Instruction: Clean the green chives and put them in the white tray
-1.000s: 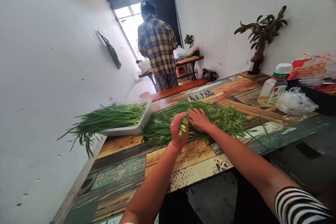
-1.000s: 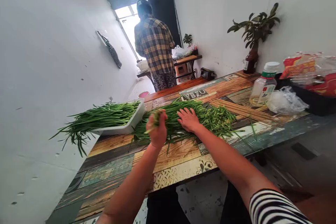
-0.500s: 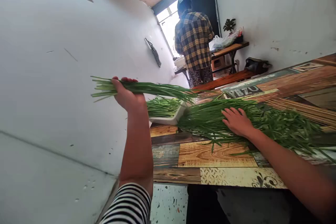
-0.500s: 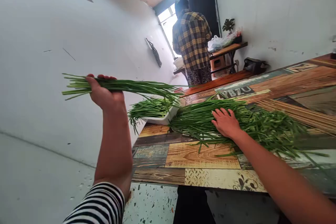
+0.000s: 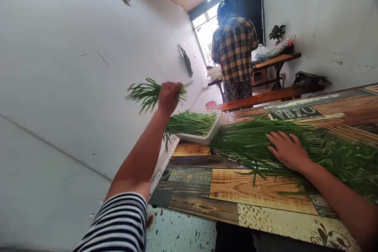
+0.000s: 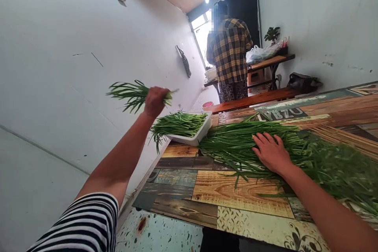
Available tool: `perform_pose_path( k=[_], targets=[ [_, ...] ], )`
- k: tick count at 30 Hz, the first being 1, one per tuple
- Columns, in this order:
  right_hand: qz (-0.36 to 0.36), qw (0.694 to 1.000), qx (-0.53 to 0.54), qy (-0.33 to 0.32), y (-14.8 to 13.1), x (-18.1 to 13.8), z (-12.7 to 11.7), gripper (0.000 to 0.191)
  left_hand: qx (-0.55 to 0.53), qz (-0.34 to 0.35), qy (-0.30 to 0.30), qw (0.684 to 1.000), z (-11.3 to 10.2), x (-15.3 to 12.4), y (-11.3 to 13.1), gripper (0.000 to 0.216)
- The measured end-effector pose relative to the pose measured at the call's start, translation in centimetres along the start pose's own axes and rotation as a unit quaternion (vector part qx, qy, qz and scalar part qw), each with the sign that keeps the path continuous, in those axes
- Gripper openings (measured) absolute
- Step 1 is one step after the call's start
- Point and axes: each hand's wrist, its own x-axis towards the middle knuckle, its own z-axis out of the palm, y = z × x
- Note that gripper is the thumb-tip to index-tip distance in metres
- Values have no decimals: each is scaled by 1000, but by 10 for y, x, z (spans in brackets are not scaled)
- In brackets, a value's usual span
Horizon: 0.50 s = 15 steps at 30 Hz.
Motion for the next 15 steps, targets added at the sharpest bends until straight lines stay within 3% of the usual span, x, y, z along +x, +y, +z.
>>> perform_pose_path(
  k=[3,6,11,15],
  targets=[
    [1,1000,-1,1,-3,-1,-4,56,25,17,-134,990,46,-24,2,20],
    [2,1000,-13,3,-5,-1,-8,54,-13,-36,-221,975,84,-49,10,28],
    [1,1000,-26,2,-5,0,-10,51,-62,-68,-251,964,132,-83,29,34],
    [-4,999,-32,9,-2,-2,-8,51,-91,-85,-264,956,145,-91,32,41]
  ],
)
